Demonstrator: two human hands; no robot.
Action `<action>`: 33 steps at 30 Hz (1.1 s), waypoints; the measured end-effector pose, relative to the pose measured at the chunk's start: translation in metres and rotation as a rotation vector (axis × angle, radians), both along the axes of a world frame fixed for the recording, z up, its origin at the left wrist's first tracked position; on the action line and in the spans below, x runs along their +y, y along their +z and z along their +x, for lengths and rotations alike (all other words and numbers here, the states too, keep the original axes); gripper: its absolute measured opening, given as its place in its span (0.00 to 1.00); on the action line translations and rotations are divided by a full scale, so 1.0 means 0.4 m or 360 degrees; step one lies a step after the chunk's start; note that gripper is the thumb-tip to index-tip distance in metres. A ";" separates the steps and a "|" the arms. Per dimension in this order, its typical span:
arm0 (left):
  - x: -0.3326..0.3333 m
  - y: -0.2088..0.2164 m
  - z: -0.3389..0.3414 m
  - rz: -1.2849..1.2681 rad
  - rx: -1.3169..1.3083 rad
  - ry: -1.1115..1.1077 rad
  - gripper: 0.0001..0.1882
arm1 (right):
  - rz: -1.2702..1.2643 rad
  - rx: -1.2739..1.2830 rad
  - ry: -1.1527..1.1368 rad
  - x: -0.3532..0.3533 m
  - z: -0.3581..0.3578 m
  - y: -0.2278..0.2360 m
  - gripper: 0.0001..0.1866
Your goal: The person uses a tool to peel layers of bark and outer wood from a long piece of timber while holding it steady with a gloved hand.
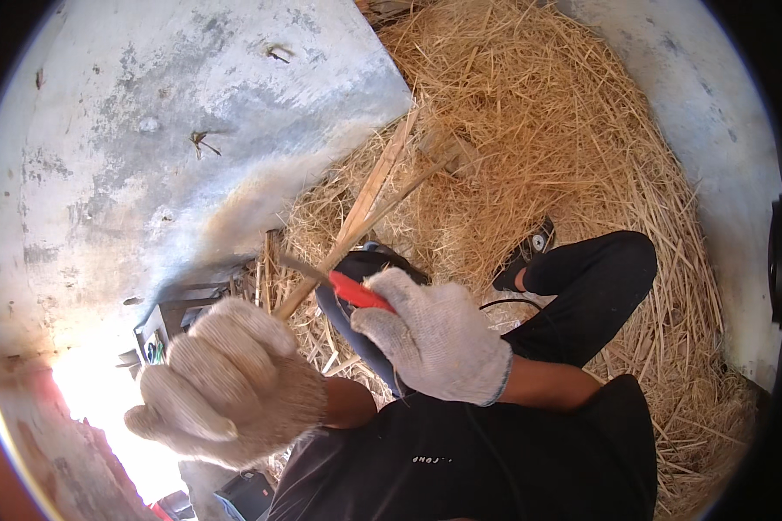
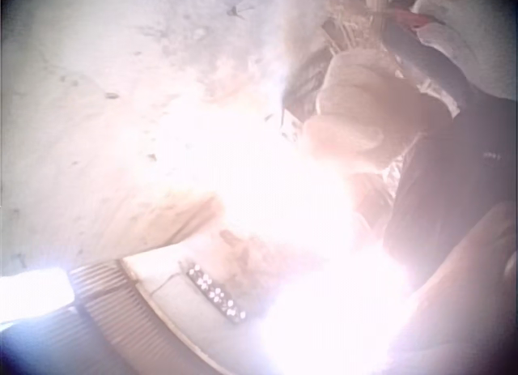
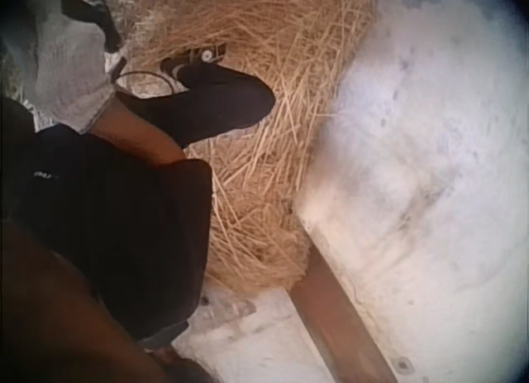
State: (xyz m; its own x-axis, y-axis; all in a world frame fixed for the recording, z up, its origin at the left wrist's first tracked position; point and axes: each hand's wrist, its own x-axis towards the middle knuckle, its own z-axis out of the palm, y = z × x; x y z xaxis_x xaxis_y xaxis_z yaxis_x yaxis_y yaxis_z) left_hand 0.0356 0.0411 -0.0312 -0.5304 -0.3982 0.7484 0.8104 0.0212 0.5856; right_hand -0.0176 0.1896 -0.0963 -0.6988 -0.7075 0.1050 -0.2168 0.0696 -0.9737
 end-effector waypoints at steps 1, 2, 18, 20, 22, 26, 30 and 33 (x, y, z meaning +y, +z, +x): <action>0.011 -0.004 0.004 0.0009 0.0021 0.0011 0.33 | 0.0077 0.0096 0.0029 -0.003 0.003 -0.006 0.14; 0.019 -0.007 0.007 0.0039 0.0061 0.0028 0.33 | 0.0107 0.0122 0.0020 -0.004 0.004 -0.015 0.14; -0.034 -0.004 0.103 0.0276 0.0019 0.0057 0.34 | 0.0110 0.0306 -0.0149 -0.066 0.080 -0.150 0.21; -0.032 -0.012 0.115 0.0307 -0.0038 0.0082 0.35 | 0.0065 0.0138 -0.0060 -0.028 0.094 -0.079 0.19; -0.011 -0.009 0.138 0.0326 -0.0063 0.0039 0.36 | 0.0136 0.0056 -0.0008 0.007 0.111 0.025 0.15; 0.041 -0.028 0.111 0.0299 -0.0008 -0.0055 0.38 | 0.0132 0.0569 -0.0216 -0.012 0.127 -0.048 0.18; 0.048 -0.029 0.127 0.0020 -0.0073 0.0033 0.38 | 0.1042 0.0667 -0.0313 -0.008 0.035 -0.248 0.19; 0.057 -0.028 0.122 0.0022 0.0081 -0.0035 0.38 | 0.1598 0.0533 -0.0013 0.132 -0.097 -0.642 0.20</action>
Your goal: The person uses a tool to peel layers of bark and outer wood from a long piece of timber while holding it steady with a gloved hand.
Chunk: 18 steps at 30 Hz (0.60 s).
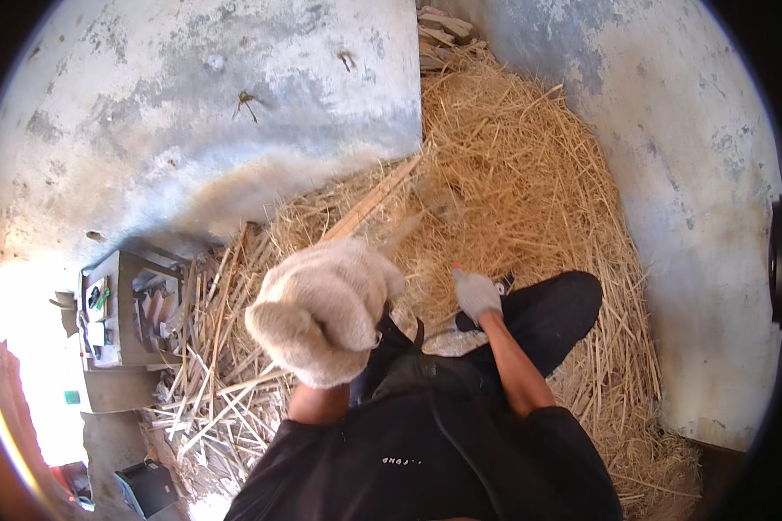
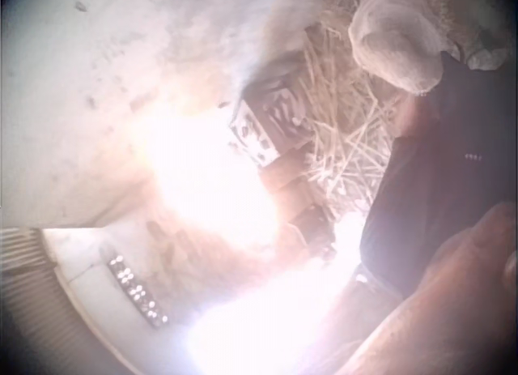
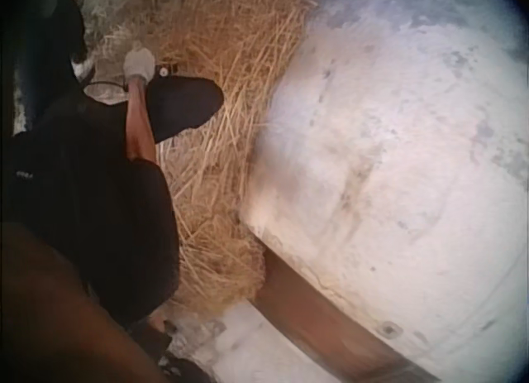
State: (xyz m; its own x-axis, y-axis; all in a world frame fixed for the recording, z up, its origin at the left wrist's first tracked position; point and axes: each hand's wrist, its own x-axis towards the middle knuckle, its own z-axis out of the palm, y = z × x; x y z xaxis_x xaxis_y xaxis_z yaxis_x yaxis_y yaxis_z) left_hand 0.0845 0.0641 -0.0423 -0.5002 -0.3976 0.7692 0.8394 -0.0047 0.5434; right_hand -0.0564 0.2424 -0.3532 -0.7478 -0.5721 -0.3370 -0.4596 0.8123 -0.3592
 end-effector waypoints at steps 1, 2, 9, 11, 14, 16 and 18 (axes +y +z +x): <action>-0.001 0.007 -0.021 0.0101 0.0232 -0.0043 0.38 | -0.0061 0.0034 -0.0107 0.003 0.017 0.014 0.18; -0.025 0.015 -0.028 0.0038 0.0183 -0.0085 0.38 | -0.0403 0.0214 -0.0111 -0.015 0.018 0.068 0.18; -0.075 0.012 -0.022 0.0033 0.0016 -0.0030 0.37 | -0.1435 -0.0367 0.0008 -0.152 0.194 0.616 0.12; -0.070 0.011 -0.025 0.0049 0.0015 -0.0038 0.36 | -0.1426 -0.0307 0.0020 -0.167 0.189 0.603 0.12; -0.069 0.018 -0.019 -0.0126 -0.0061 -0.0046 0.35 | -0.1391 -0.0030 0.0082 -0.196 0.158 0.505 0.11; -0.087 0.026 -0.022 -0.0162 -0.0046 -0.0057 0.34 | -0.1334 0.0071 0.0141 -0.223 0.146 0.494 0.14; -0.121 0.007 -0.019 -0.0023 -0.0028 -0.0065 0.34 | -0.1063 0.0124 -0.0023 -0.248 0.123 0.450 0.18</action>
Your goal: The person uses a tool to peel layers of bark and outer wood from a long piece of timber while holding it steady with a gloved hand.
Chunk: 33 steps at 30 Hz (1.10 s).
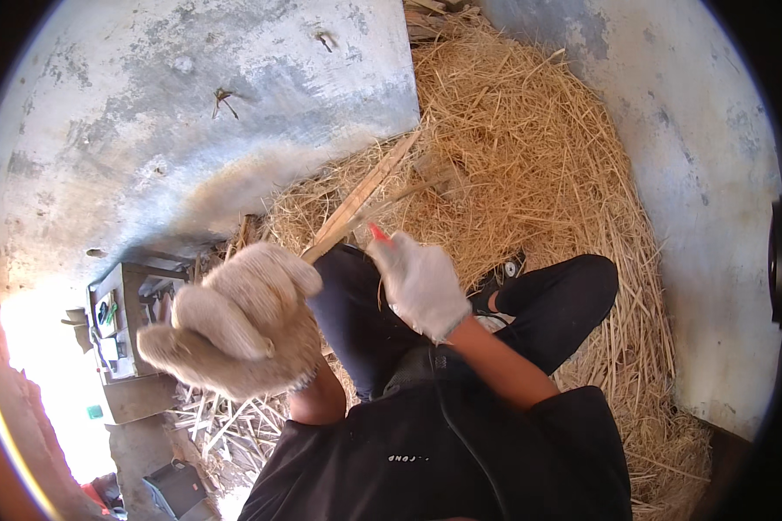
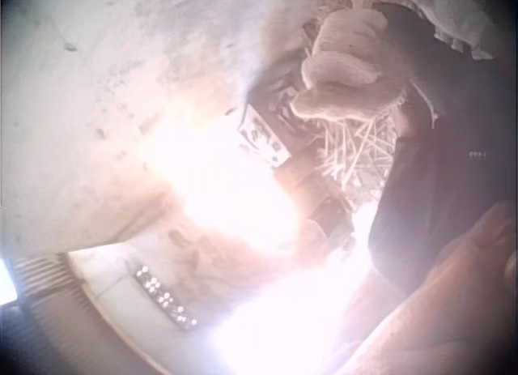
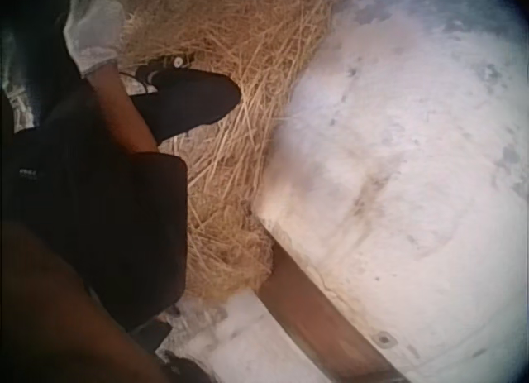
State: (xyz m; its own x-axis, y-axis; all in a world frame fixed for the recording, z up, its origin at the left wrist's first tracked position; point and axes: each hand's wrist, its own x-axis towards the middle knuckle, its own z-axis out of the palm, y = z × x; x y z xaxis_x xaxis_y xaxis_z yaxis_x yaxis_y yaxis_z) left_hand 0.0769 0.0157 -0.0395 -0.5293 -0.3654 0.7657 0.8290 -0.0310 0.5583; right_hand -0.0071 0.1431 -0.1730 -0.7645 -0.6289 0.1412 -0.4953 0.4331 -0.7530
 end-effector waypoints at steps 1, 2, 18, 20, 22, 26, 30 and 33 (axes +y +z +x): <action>-0.007 -0.004 0.003 0.0052 0.0008 0.0010 0.34 | 0.0249 -0.0069 -0.0166 -0.011 -0.022 -0.050 0.20; 0.006 0.006 0.004 -0.0009 0.0020 -0.0011 0.34 | 0.0474 0.0046 -0.0072 0.042 -0.080 -0.220 0.21; 0.036 0.013 -0.032 -0.0252 -0.0080 -0.0023 0.25 | -0.0196 -0.0168 0.0168 0.064 0.005 0.064 0.20; 0.033 0.013 -0.030 -0.0195 -0.0041 -0.0045 0.24 | 0.0040 -0.0105 -0.0001 0.054 -0.057 -0.052 0.26; 0.043 0.017 -0.026 -0.0207 -0.0049 -0.0078 0.22 | 0.0477 -0.0387 -0.0097 0.115 -0.164 -0.245 0.32; 0.041 0.012 -0.031 -0.0214 -0.0035 -0.0022 0.17 | 0.0498 -0.0308 -0.0244 0.147 -0.162 -0.228 0.21; 0.059 0.003 -0.061 0.0072 0.0080 0.0353 0.16 | -0.0248 -0.0473 0.0165 0.104 -0.062 0.046 0.14; 0.074 0.013 -0.081 0.0223 0.0091 0.0466 0.17 | -0.0688 -0.0497 0.0303 0.076 -0.009 0.159 0.12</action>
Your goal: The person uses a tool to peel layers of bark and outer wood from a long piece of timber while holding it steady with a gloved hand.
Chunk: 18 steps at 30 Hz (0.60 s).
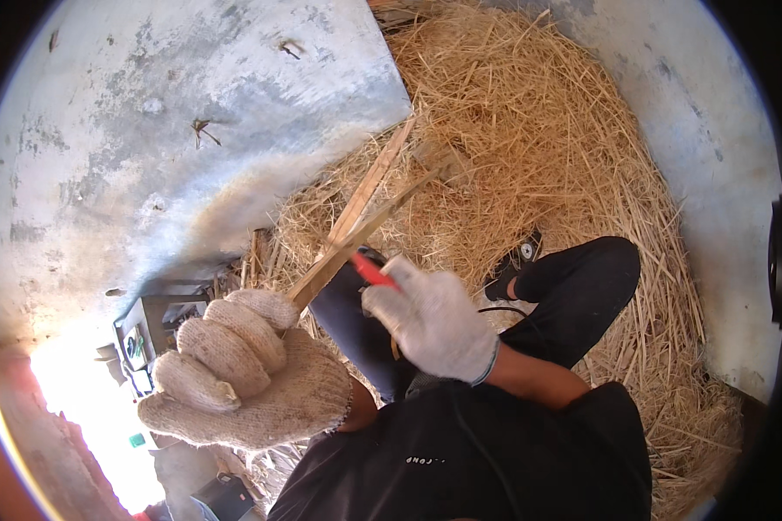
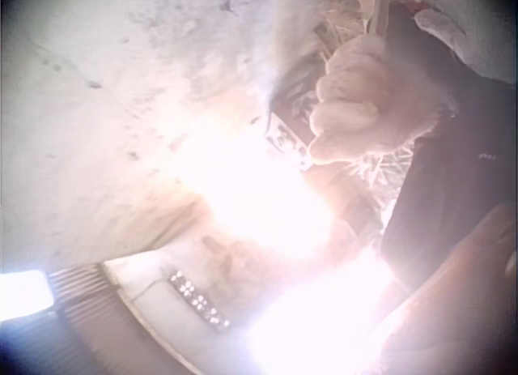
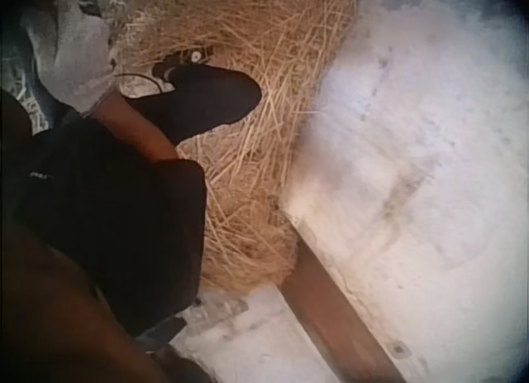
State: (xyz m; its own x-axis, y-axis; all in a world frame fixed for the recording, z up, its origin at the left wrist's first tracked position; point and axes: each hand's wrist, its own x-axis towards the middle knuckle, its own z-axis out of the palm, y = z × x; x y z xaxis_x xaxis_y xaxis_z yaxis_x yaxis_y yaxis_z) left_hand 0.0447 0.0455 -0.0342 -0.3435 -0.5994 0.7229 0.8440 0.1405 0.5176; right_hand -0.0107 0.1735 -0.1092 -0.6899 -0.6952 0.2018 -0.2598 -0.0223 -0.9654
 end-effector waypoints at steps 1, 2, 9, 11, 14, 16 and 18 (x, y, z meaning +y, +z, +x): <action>-0.004 0.003 0.002 0.0000 -0.0009 0.0031 0.17 | 0.0070 0.0018 -0.0023 -0.011 0.015 0.001 0.12; 0.000 0.004 0.002 0.0036 -0.0005 0.0100 0.18 | 0.0147 0.0036 -0.0038 -0.018 0.026 -0.008 0.12; 0.071 0.023 -0.043 0.0314 0.0032 0.0542 0.21 | 0.0241 0.0465 -0.0277 -0.060 0.013 -0.146 0.18; 0.016 0.019 -0.005 0.0154 -0.0040 0.0344 0.24 | 0.0419 0.0356 -0.0283 -0.069 0.025 -0.164 0.19; -0.007 0.015 0.021 0.0149 0.0036 -0.0133 0.28 | 0.0498 0.0416 -0.0378 -0.085 0.048 -0.202 0.21; 0.011 0.020 0.024 0.0302 -0.0073 0.0333 0.29 | 0.0580 0.0449 -0.0387 -0.094 0.064 -0.207 0.21; 0.010 0.010 0.040 0.0425 -0.0015 0.0339 0.29 | 0.0546 0.0430 -0.0334 -0.093 0.080 -0.196 0.21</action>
